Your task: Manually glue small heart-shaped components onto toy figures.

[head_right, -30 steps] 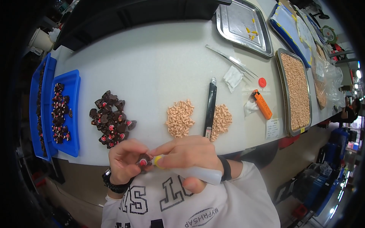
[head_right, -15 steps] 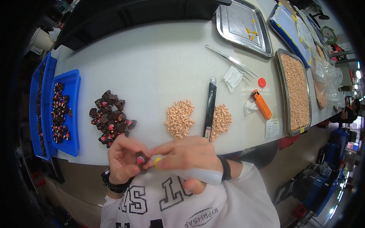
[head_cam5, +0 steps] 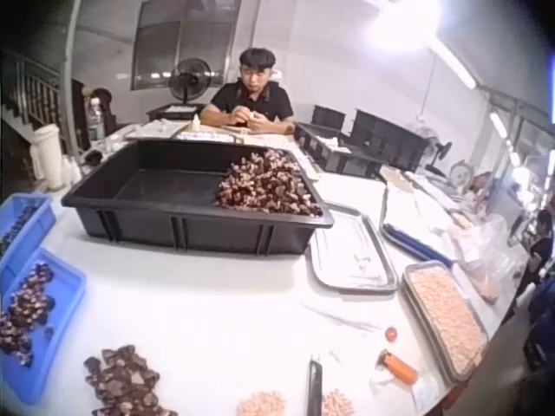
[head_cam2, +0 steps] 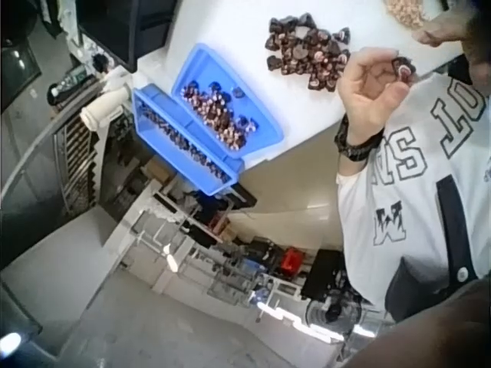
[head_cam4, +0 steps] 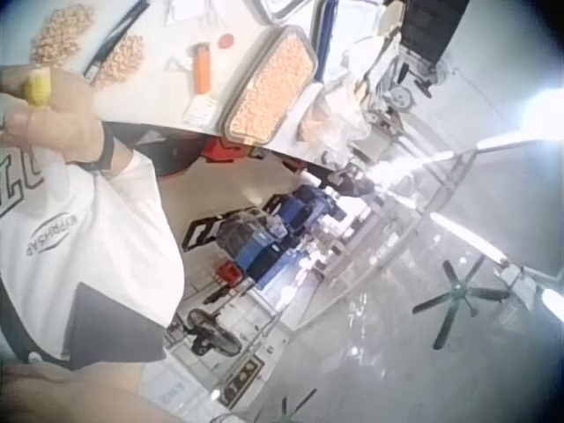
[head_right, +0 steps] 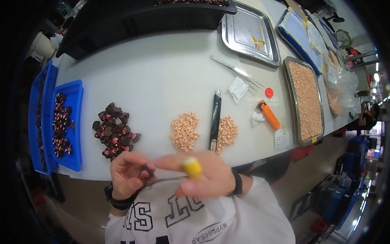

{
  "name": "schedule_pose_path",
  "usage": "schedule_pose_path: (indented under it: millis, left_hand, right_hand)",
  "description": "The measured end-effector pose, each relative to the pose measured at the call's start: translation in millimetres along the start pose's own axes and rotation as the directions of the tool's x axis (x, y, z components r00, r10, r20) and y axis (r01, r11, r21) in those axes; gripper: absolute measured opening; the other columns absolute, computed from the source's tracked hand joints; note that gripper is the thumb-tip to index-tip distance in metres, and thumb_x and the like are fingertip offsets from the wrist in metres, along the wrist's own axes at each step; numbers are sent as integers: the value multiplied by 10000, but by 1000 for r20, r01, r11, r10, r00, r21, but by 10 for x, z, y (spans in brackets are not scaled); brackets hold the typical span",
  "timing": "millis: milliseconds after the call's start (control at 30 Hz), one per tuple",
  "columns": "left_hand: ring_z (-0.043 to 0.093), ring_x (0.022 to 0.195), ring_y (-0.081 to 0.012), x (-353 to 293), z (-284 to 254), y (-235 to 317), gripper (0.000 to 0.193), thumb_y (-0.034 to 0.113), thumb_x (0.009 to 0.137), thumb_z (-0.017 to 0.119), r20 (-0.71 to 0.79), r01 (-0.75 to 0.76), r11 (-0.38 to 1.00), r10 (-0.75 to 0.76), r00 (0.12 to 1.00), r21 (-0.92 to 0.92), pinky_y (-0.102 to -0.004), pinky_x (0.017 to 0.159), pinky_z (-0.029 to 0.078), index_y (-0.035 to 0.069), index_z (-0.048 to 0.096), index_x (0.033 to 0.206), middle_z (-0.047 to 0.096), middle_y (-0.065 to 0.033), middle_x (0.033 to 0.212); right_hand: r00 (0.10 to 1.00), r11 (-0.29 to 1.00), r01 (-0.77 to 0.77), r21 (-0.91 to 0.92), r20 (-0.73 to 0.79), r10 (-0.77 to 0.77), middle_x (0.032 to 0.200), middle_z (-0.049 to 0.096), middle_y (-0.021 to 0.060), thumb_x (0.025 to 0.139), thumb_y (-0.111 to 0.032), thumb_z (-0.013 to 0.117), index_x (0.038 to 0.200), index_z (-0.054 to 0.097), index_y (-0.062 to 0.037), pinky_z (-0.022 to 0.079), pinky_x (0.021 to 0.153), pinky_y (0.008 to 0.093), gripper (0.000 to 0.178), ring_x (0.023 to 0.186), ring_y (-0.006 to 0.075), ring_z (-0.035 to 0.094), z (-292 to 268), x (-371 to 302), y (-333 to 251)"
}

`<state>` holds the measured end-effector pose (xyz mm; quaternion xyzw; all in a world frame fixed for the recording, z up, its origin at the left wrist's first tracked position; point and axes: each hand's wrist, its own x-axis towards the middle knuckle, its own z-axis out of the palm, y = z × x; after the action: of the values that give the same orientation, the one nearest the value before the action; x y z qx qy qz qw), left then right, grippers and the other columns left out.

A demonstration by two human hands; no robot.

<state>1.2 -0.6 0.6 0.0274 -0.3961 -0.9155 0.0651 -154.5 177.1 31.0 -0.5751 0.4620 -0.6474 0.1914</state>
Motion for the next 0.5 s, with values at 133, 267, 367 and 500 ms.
schedule_pose_path:
  millis: [133, 267, 367, 500]
  left_hand:
    - [608, 946, -222, 32, -13, -4, 362, -35, 792, 672, 10, -19, 999, 19, 1000, -39, -395, 835, 555, -85, 499, 1107, 567, -185, 1028]
    - [612, 936, -221, 56, 18, -3, 365, -41, 789, 675, 24, 18, 1000, -18, 1000, -22, -395, 835, 555, -84, 500, 1106, 569, -183, 1029]
    - [618, 928, -220, 55, 12, -14, 368, -51, 786, 677, 53, 53, 998, -52, 997, -14, -377, 826, 552, -80, 502, 1109, 573, -175, 1030]
    - [622, 937, -216, 57, -3, -29, 368, -63, 784, 676, 74, 76, 997, -75, 994, -13, -339, 820, 537, -73, 509, 1112, 577, -164, 1030]
  right_hand:
    - [985, 866, -128, -483, -160, 57, 968, 675, 142, 686, -20, 655, 882, 602, -51, 513, 775, 379, 205, 978, 303, 631, -304, -187, -119]
    - [927, 661, -365, -655, -321, 194, 874, 666, 64, 630, -2, 662, 849, 584, -72, 465, 827, 382, 243, 891, 280, 566, -318, -272, 31]
    - [954, 588, -300, -751, -244, 175, 804, 613, 9, 610, 15, 661, 873, 571, -90, 388, 860, 393, 297, 875, 272, 548, -303, -303, 90]
    - [943, 550, -333, -766, -261, 208, 823, 598, 6, 601, 16, 664, 898, 575, -95, 373, 858, 376, 330, 834, 253, 514, -239, -189, 185]
